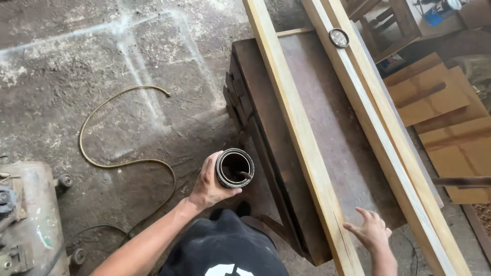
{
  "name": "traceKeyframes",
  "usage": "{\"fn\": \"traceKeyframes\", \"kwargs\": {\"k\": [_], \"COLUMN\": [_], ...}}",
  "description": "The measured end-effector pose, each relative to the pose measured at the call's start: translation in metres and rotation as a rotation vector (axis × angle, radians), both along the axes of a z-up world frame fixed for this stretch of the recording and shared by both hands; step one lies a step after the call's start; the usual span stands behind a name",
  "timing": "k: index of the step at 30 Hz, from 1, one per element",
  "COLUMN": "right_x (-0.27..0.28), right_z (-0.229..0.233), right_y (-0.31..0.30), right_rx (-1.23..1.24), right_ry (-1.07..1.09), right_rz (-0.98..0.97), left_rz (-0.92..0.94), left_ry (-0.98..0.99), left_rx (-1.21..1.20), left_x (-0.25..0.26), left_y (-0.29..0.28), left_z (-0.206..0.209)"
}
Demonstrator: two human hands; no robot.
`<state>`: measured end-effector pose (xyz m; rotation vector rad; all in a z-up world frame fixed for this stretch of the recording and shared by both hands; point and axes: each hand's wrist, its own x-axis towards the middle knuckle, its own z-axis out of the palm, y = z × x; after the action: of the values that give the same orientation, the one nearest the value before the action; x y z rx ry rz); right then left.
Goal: Apply stain to several long wooden boards using a brush and a container of stain.
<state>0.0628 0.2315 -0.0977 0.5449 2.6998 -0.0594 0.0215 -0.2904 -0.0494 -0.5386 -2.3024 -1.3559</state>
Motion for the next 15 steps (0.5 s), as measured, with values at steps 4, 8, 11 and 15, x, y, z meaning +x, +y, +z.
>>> {"fn": "traceKeyframes", "kwargs": {"k": [4, 8, 11, 15], "right_x": [-0.009, -0.027, -0.052, -0.089], "right_z": [0.020, 0.095, 0.135, 0.126], "right_y": [-0.047, -0.155, -0.211, -0.234], "right_rx": [0.002, -0.323, -0.522, -0.586], "right_ry": [0.402, 0.908, 1.004, 0.935], "right_rz": [0.093, 0.288, 0.428, 0.506], "left_rz": [-0.014, -0.082, -0.093, -0.136], "left_ry": [0.020, 0.067, 0.092, 0.139], "left_rx": [-0.027, -0.071, -0.098, -0.119], "left_x": [-0.018, -0.055, -0.069, -0.101], "left_y": [0.024, 0.053, 0.075, 0.089], "left_z": [0.003, 0.012, 0.019, 0.039]}}
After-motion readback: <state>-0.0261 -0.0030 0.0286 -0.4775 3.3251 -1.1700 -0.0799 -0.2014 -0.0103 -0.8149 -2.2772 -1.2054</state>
